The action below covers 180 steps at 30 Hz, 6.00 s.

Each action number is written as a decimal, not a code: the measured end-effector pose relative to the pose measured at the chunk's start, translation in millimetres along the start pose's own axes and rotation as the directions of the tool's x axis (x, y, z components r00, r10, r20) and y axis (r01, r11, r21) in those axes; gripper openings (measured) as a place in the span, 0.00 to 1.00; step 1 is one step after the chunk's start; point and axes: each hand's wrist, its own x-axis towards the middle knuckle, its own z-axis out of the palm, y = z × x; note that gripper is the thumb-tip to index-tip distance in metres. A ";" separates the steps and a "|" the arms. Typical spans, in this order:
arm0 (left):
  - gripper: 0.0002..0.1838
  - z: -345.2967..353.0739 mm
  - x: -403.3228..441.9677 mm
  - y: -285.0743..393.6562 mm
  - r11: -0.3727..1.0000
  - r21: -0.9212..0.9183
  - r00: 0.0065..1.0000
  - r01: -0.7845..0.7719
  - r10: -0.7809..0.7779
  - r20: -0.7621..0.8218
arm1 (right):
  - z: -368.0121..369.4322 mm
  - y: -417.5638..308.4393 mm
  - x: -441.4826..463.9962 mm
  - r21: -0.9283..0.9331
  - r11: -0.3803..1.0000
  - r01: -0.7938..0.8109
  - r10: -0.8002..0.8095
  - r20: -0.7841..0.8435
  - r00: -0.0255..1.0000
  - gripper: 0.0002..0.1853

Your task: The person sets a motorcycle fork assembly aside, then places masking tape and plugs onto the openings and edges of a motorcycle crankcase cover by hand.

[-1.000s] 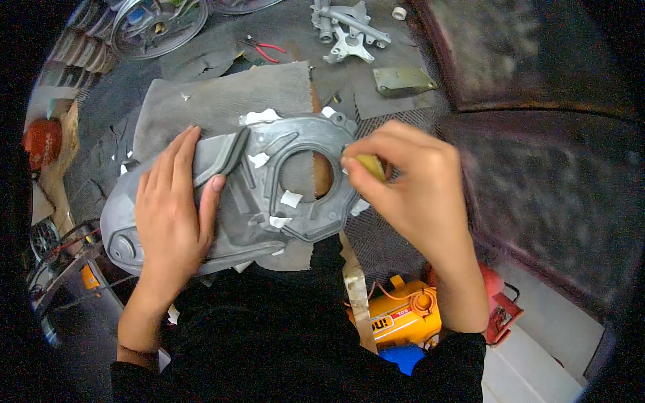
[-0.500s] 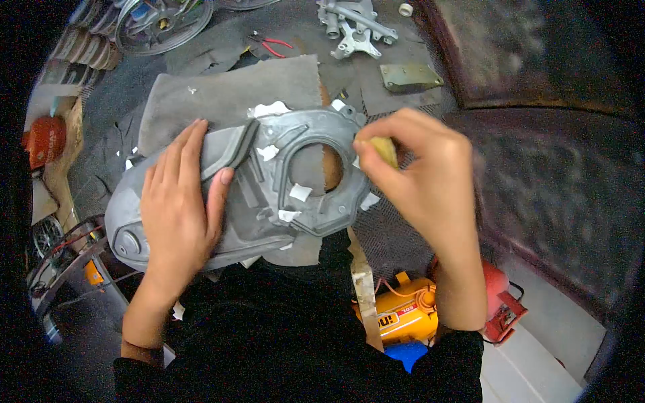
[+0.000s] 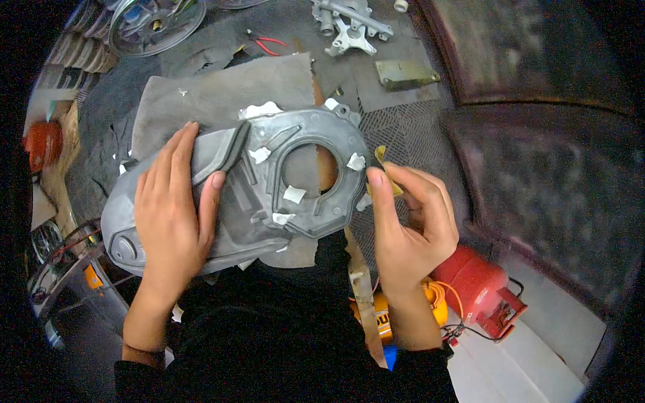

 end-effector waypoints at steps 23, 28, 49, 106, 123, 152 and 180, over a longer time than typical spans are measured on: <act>0.34 -2.0 3.1 -2.3 1.000 0.010 1.000 0.003 -0.003 -0.006 | 1.0 9.8 -7.9 -0.163 0.952 0.259 -0.256 0.039 0.966 0.09; 0.35 -1.1 -0.3 -0.1 1.000 0.012 1.000 -0.005 0.005 -0.003 | 0.8 20.4 -6.3 -0.116 0.980 0.163 -0.148 0.133 0.980 0.09; 0.16 -21.3 -16.0 69.1 0.596 -0.803 0.990 -0.019 0.126 0.070 | -21.2 -24.2 -46.3 0.509 0.768 -0.389 0.109 0.494 0.862 0.09; 0.39 -1.0 -19.4 27.5 0.975 -0.219 0.996 -0.025 0.005 -0.088 | -3.3 19.2 11.2 -0.160 0.924 0.347 -0.310 0.220 0.925 0.10; 0.35 -2.4 -17.2 25.7 0.976 -0.214 0.996 -0.035 0.017 -0.085 | 12.6 -0.7 -8.5 -0.021 0.994 0.107 -0.107 0.011 0.994 0.10; 0.34 -1.3 -21.6 26.6 0.973 -0.229 0.998 -0.033 0.017 -0.068 | 27.5 5.5 -22.8 -0.119 0.981 0.152 -0.157 -0.031 0.987 0.08; 0.24 5.3 -1.1 68.7 0.969 -0.222 0.989 -0.104 0.077 -0.125 | 11.8 17.0 -2.8 0.029 0.985 0.173 -0.172 -0.029 0.985 0.09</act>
